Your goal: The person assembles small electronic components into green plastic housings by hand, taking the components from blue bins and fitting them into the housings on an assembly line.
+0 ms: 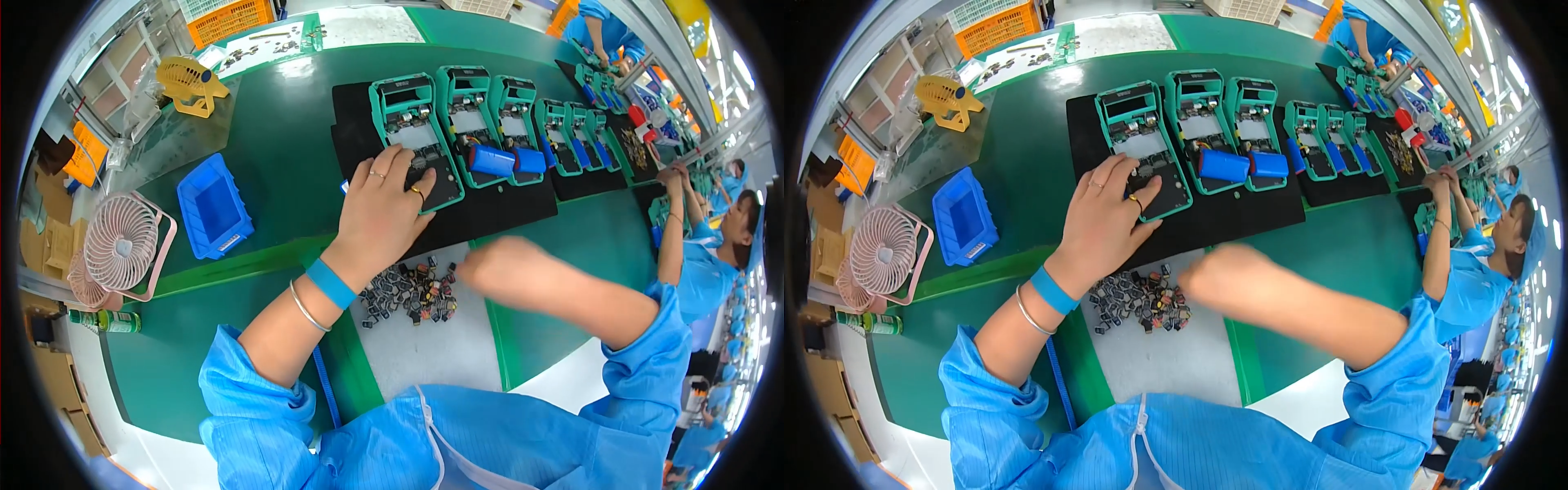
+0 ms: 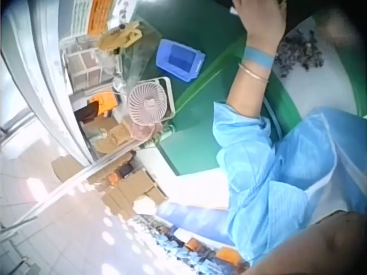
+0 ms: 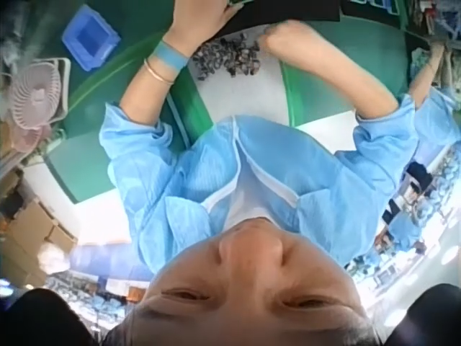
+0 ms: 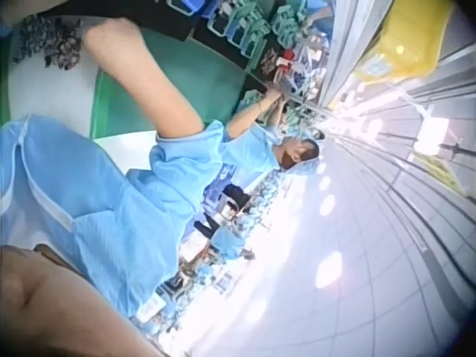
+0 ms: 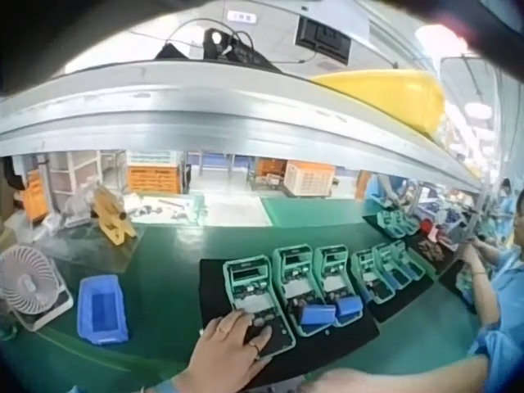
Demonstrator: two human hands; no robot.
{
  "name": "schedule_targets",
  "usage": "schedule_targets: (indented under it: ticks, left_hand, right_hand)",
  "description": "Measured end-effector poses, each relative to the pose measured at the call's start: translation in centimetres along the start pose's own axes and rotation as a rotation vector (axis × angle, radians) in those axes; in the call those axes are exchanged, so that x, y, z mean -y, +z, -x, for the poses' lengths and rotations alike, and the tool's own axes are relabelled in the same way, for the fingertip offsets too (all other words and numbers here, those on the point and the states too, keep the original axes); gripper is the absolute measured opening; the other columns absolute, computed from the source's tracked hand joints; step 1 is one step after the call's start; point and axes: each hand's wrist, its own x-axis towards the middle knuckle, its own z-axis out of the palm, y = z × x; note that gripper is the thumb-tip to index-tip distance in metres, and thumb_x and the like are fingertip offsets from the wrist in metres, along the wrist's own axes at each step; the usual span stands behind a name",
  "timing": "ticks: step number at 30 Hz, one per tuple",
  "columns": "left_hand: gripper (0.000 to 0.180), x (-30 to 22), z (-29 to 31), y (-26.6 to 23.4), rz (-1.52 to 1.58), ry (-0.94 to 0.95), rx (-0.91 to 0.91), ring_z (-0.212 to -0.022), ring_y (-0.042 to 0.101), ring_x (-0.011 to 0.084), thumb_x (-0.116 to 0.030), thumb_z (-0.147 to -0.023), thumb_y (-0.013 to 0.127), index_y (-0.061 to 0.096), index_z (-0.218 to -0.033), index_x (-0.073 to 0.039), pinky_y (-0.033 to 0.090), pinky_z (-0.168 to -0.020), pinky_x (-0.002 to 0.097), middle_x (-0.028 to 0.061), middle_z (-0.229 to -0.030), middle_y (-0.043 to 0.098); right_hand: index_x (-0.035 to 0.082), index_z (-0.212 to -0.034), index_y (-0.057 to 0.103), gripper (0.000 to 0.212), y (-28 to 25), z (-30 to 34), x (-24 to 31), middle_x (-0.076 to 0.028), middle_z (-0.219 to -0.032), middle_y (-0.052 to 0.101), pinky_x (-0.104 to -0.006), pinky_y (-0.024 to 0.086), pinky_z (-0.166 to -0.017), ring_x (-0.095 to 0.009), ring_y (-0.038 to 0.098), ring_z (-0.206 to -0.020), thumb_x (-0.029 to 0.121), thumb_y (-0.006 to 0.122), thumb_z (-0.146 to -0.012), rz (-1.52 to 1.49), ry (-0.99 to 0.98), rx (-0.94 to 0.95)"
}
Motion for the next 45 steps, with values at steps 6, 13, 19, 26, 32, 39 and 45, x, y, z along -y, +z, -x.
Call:
schedule_targets:
  ticks: [6,13,19,26,32,39,45]
  left_hand:
    - [0.051,-0.1,-0.2,0.1,0.034,-0.022,-0.019,-0.125,0.047,0.0325,-0.021,-0.066,0.083,0.070,-0.113,-0.008,0.043,-0.099,0.0428,0.0163,-0.124,0.053]
    - [0.052,0.1,-0.1,0.6,0.087,-0.029,-0.038,-0.124,0.047,0.0347,-0.020,-0.065,0.083,0.070,-0.113,-0.006,0.042,-0.103,0.0458,0.0175,-0.123,0.053]
    - [0.050,0.3,0.0,0.6,0.100,-0.033,-0.058,-0.125,0.046,0.0340,-0.019,-0.065,0.083,0.070,-0.111,-0.004,0.042,-0.103,0.0453,0.0169,-0.122,0.053]
    - [0.049,-0.1,0.2,0.4,0.099,-0.035,-0.047,-0.124,0.047,0.0334,-0.019,-0.064,0.083,0.071,-0.109,-0.004,0.041,-0.104,0.0445,0.0162,-0.120,0.053]
    - [0.049,0.1,0.4,0.7,0.094,-0.034,-0.014,-0.124,0.047,0.0347,-0.020,-0.067,0.081,0.071,-0.112,-0.005,0.041,-0.104,0.0446,0.0171,-0.121,0.053]
    - [0.051,0.1,-0.5,0.6,0.059,-0.011,-0.018,-0.123,0.048,0.0334,-0.019,-0.065,0.082,0.071,-0.113,-0.006,0.043,-0.102,0.0423,0.0164,-0.121,0.054]
    - [0.048,0.3,0.5,1.1,0.053,-0.037,-0.035,-0.124,0.047,0.0317,-0.020,-0.068,0.080,0.070,-0.112,-0.005,0.041,-0.103,0.0445,0.0154,-0.120,0.057]
  right_hand:
    - [0.004,-0.090,0.067,0.017,-2.6,-6.3,-8.4,-0.006,-0.085,0.061,-0.0339,0.054,-0.064,-0.025,0.063,-0.080,0.004,0.073,-0.074,0.066,0.005,-0.760]
    - [0.010,-0.071,0.053,0.015,-1.1,-9.9,-11.3,-0.003,-0.079,0.050,-0.0294,0.053,-0.056,-0.018,0.058,-0.075,0.011,0.067,-0.065,0.339,-0.050,-0.780]
    - [0.011,-0.069,0.052,0.014,-1.3,-10.4,-11.1,-0.002,-0.079,0.049,-0.0283,0.052,-0.055,-0.016,0.057,-0.076,0.013,0.065,-0.064,0.471,-0.072,-0.733]
    - [0.011,-0.067,0.053,0.014,-1.5,-10.1,-10.5,-0.002,-0.078,0.047,-0.0273,0.052,-0.054,-0.016,0.056,-0.076,0.015,0.065,-0.063,0.539,-0.070,-0.707]
    - [0.011,-0.071,0.055,0.012,-1.9,-10.6,-10.5,-0.002,-0.080,0.050,-0.0269,0.053,-0.056,-0.016,0.058,-0.082,0.016,0.065,-0.066,0.538,-0.033,-0.632]
    - [0.010,-0.084,0.059,0.019,-2.5,-11.2,-10.5,-0.002,-0.083,0.055,-0.0269,0.056,-0.057,-0.018,0.061,-0.086,0.014,0.068,-0.068,0.567,0.147,-0.639]
    - [0.008,-0.088,0.061,0.016,-2.2,-8.5,-6.5,-0.006,-0.083,0.058,-0.0365,0.053,-0.061,-0.026,0.062,-0.079,0.013,0.071,-0.077,0.132,0.072,-0.842]
